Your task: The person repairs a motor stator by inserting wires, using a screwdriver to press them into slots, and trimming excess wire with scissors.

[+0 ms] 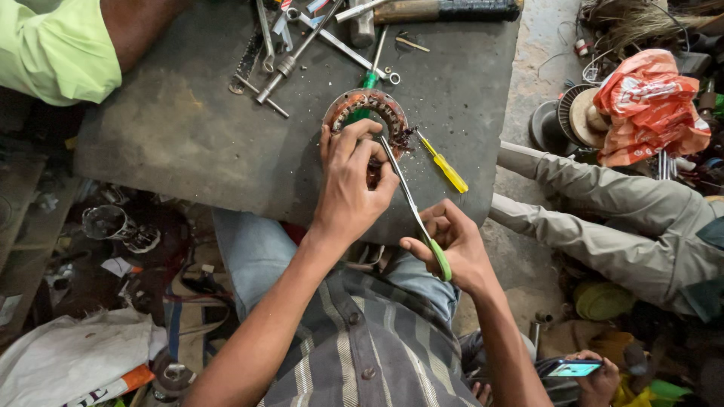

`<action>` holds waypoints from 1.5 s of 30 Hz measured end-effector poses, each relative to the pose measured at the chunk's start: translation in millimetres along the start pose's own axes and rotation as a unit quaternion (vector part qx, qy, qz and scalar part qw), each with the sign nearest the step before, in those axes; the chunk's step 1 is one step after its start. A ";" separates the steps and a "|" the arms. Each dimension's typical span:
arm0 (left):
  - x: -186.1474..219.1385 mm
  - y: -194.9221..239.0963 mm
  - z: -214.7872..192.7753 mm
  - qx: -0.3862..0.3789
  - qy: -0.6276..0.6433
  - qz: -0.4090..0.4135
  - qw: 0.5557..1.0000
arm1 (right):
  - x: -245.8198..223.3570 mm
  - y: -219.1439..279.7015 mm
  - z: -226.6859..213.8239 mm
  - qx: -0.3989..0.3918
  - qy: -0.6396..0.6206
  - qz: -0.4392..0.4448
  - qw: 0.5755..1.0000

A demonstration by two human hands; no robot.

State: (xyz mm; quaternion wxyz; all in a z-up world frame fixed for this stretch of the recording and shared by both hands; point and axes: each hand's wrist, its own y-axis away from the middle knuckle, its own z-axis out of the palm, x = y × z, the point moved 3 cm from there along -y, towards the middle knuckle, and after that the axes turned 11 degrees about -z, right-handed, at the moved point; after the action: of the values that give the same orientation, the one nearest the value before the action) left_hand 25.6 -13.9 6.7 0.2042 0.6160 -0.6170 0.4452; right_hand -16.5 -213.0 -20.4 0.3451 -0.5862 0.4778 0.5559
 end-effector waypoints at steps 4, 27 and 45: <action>1.6 -1.2 -0.9 0.000 -0.003 0.002 1.000 | 3.9 12.2 -1.9 0.014 0.015 0.005 1.000; 1.3 -6.6 -16.2 -0.038 -0.058 0.023 0.997 | 18.5 26.4 -4.7 0.117 0.219 -0.091 0.964; 43.4 -29.9 -10.4 -0.087 -0.266 0.118 0.953 | 33.7 28.9 -4.7 0.166 0.175 -0.108 0.964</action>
State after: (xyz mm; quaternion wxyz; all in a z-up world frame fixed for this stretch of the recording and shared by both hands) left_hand 43.8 -25.9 55.8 0.0314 0.6149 -0.7535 0.2304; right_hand -44.8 -232.1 -49.2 0.4063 -0.6568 0.5507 0.3167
